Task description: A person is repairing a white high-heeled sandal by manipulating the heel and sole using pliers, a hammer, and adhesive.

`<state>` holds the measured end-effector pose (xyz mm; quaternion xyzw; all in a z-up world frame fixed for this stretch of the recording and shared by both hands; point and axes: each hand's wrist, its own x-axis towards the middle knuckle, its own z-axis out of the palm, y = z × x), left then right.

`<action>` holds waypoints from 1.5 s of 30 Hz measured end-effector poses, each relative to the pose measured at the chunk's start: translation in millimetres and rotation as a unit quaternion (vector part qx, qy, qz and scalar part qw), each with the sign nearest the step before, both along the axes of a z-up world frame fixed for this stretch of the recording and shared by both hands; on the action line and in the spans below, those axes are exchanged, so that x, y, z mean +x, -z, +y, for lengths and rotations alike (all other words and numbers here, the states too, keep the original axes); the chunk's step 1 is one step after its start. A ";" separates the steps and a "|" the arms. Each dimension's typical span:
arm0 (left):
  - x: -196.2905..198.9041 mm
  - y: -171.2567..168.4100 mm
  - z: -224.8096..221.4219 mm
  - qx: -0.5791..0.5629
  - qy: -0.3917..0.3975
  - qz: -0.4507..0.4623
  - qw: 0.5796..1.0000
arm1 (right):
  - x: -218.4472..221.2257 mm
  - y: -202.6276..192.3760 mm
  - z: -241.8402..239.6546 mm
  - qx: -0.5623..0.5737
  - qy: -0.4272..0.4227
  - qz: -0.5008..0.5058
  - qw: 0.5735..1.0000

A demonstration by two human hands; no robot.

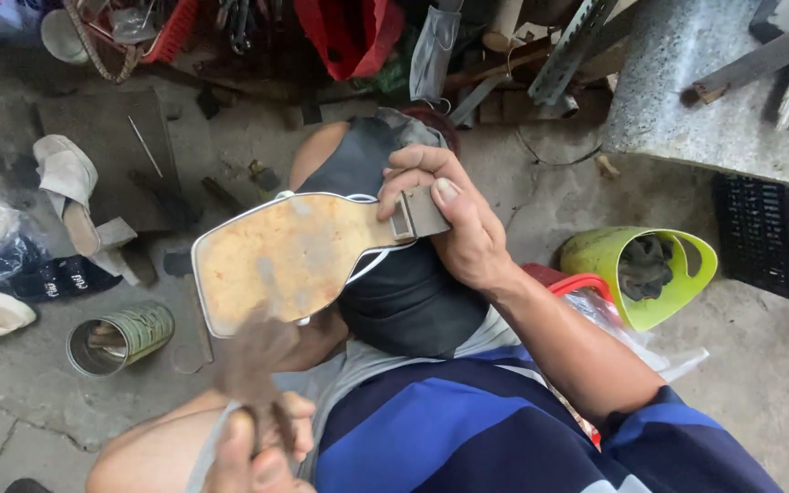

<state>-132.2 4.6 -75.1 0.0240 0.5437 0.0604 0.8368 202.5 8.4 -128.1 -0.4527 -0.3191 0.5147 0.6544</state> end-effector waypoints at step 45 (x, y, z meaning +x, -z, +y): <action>118.3 -73.5 3.9 0.833 0.207 0.242 0.453 | -33.9 -8.3 -7.1 0.088 0.013 -0.388 0.917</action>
